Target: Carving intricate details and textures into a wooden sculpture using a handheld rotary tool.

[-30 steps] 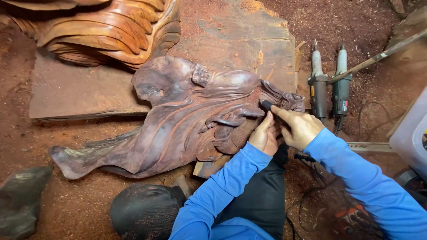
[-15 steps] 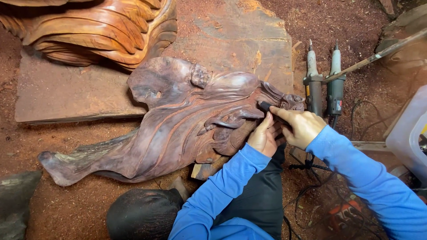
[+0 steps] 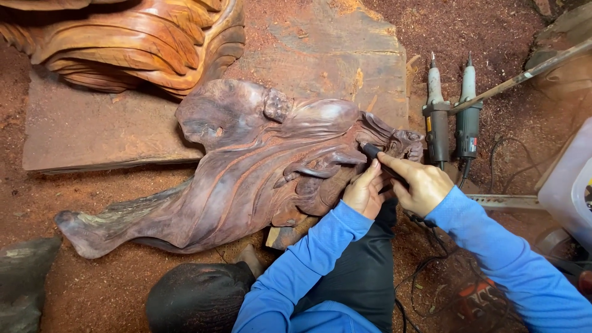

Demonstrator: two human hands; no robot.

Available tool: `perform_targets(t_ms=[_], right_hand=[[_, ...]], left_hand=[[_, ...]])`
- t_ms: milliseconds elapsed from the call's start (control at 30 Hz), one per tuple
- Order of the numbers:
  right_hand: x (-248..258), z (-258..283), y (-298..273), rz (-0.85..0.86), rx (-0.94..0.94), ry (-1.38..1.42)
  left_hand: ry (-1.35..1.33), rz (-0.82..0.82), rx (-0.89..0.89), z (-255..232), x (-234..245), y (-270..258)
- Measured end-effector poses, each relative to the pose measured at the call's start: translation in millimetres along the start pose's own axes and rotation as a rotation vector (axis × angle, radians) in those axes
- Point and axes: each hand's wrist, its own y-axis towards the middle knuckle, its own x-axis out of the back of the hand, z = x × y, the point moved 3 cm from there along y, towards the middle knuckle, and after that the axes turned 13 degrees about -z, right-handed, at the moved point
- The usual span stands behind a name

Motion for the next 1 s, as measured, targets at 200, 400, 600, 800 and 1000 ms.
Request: perform_targets(t_ms=[200, 400, 600, 800, 1000], right_hand=[[-10.2, -8.5, -4.2, -0.076, 0.013, 0.074], [-13.3, -14.0, -4.0, -0.081, 0.036, 0.142], [-30.2, -19.0, -18.6, -0.193, 0.021, 0.199], [-43.1, -12.4, -34.9, -0.41, 0.021, 0.315], [-46.9, -8.6, -32.1, -0.412, 0.008, 0.349]], left_hand=[[-0.012, -0.058, -0.054, -5.8, -4.2, -7.7], [0.001, -0.085, -0.074, 8.5, 15.5, 16.5], [0.036, -0.163, -0.154, 14.3, 24.6, 23.5], [0.118, -0.219, -0.197, 16.3, 28.7, 25.3], [0.042, -0.239, -0.191, 23.5, 48.8, 37.6]])
